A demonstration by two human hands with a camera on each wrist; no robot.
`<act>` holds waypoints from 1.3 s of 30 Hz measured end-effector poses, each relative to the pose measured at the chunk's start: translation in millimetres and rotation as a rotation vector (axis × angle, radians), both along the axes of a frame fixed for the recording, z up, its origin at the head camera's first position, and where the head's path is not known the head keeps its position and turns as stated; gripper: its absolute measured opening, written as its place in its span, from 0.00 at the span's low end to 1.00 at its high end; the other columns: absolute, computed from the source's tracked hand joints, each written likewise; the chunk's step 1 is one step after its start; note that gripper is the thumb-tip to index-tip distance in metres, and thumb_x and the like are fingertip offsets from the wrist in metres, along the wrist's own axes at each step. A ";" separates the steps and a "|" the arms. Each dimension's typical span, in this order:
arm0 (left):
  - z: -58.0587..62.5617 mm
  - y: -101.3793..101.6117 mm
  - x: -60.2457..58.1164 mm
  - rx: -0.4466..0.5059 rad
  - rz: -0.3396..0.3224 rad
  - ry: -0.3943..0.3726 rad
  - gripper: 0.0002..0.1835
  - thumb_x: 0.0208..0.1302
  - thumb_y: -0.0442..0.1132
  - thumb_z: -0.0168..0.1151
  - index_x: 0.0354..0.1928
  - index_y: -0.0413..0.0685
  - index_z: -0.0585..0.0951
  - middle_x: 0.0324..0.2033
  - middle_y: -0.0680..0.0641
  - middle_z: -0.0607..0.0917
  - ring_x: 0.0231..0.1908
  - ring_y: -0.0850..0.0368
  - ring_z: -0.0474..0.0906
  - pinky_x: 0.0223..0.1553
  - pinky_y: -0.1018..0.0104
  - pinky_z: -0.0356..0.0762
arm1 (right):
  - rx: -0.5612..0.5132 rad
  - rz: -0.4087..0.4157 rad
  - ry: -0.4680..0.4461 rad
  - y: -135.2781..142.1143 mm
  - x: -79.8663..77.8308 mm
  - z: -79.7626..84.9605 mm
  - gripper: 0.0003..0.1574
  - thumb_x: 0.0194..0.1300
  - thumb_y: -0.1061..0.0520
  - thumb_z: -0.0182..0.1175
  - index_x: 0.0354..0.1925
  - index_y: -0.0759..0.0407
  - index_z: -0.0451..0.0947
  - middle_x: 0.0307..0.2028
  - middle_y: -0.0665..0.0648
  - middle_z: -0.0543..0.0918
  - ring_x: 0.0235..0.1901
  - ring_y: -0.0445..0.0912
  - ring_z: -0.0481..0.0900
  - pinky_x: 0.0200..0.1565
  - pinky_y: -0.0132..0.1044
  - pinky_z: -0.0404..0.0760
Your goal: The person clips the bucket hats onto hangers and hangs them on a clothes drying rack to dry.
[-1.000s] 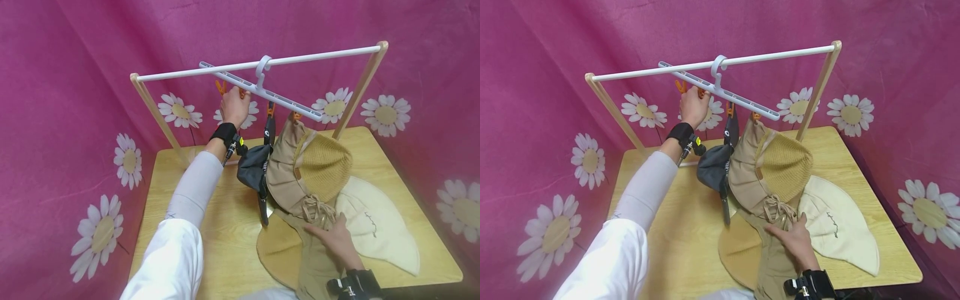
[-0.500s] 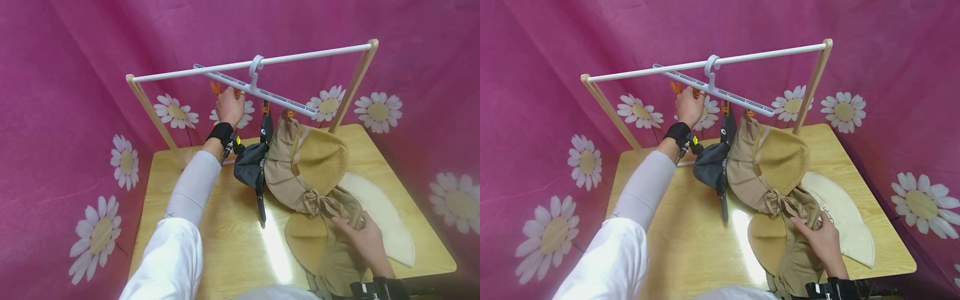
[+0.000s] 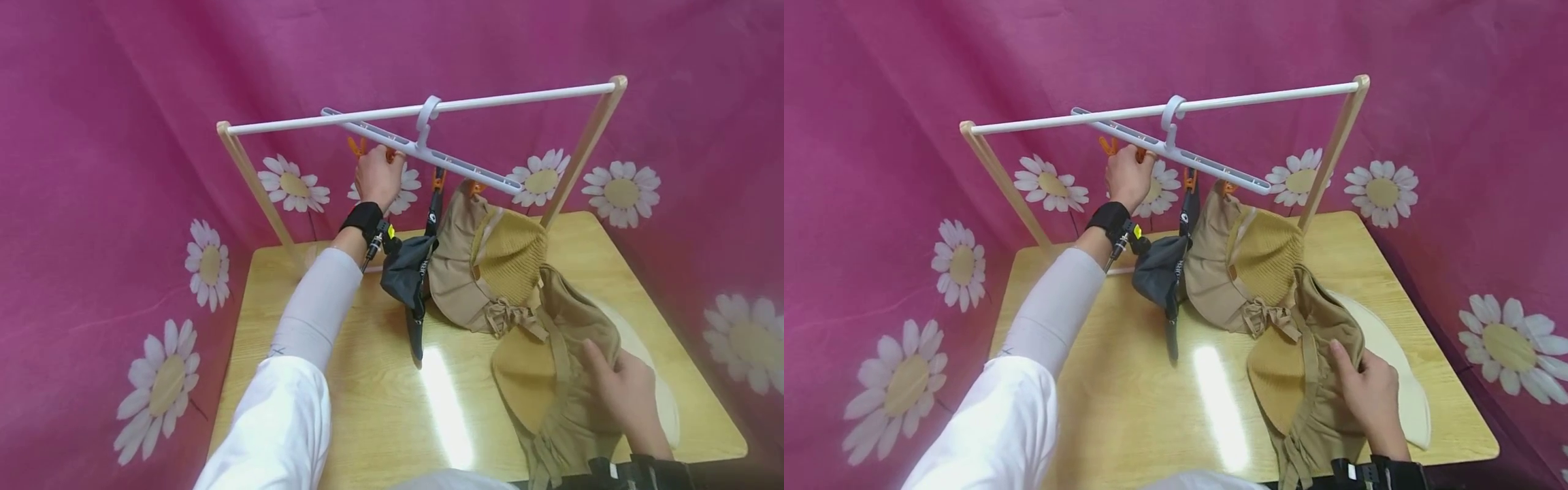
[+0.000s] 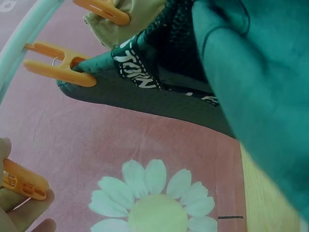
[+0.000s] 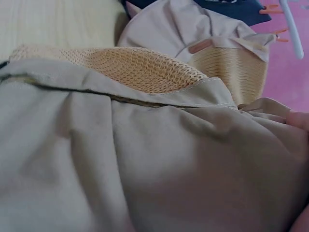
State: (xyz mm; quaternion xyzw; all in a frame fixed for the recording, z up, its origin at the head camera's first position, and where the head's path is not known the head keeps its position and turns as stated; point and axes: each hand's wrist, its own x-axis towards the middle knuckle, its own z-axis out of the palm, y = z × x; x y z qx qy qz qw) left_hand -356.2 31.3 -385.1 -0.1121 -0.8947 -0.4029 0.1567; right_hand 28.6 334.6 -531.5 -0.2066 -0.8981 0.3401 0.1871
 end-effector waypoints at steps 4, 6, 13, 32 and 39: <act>-3.1 -3.3 4.2 -0.024 -0.019 0.001 0.19 0.81 0.53 0.53 0.41 0.46 0.83 0.25 0.49 0.77 0.29 0.52 0.77 0.31 0.61 0.66 | -0.041 0.017 0.029 -3.3 -1.2 8.4 0.27 0.76 0.47 0.62 0.21 0.59 0.76 0.15 0.50 0.76 0.18 0.39 0.70 0.24 0.31 0.68; -5.5 -5.9 6.1 -0.028 -0.019 0.009 0.20 0.82 0.52 0.53 0.37 0.45 0.81 0.24 0.49 0.76 0.27 0.52 0.75 0.30 0.62 0.65 | -0.057 0.045 0.056 -5.4 -3.8 12.9 0.27 0.76 0.48 0.62 0.22 0.60 0.76 0.14 0.49 0.75 0.17 0.39 0.69 0.23 0.31 0.67; -12.0 -10.0 9.8 -0.018 -0.045 0.024 0.21 0.83 0.50 0.51 0.31 0.46 0.79 0.22 0.49 0.76 0.23 0.53 0.73 0.28 0.64 0.63 | -0.091 0.091 0.127 -11.7 -9.7 27.4 0.24 0.75 0.52 0.63 0.22 0.60 0.77 0.15 0.46 0.75 0.17 0.38 0.70 0.22 0.31 0.68; -0.2 -13.5 3.6 0.052 -0.130 -0.084 0.22 0.82 0.48 0.53 0.30 0.46 0.84 0.19 0.50 0.78 0.18 0.55 0.74 0.22 0.66 0.66 | -0.312 0.179 0.255 -56.8 -24.5 79.0 0.13 0.77 0.62 0.60 0.35 0.67 0.84 0.16 0.46 0.77 0.17 0.37 0.74 0.24 0.29 0.75; 14.0 -14.6 1.9 0.053 -0.200 -0.146 0.22 0.80 0.48 0.58 0.30 0.40 0.84 0.19 0.51 0.74 0.20 0.57 0.65 0.24 0.68 0.57 | -0.481 0.407 0.257 -78.6 -39.2 72.8 0.17 0.79 0.67 0.54 0.31 0.67 0.81 0.15 0.47 0.77 0.15 0.38 0.77 0.22 0.31 0.78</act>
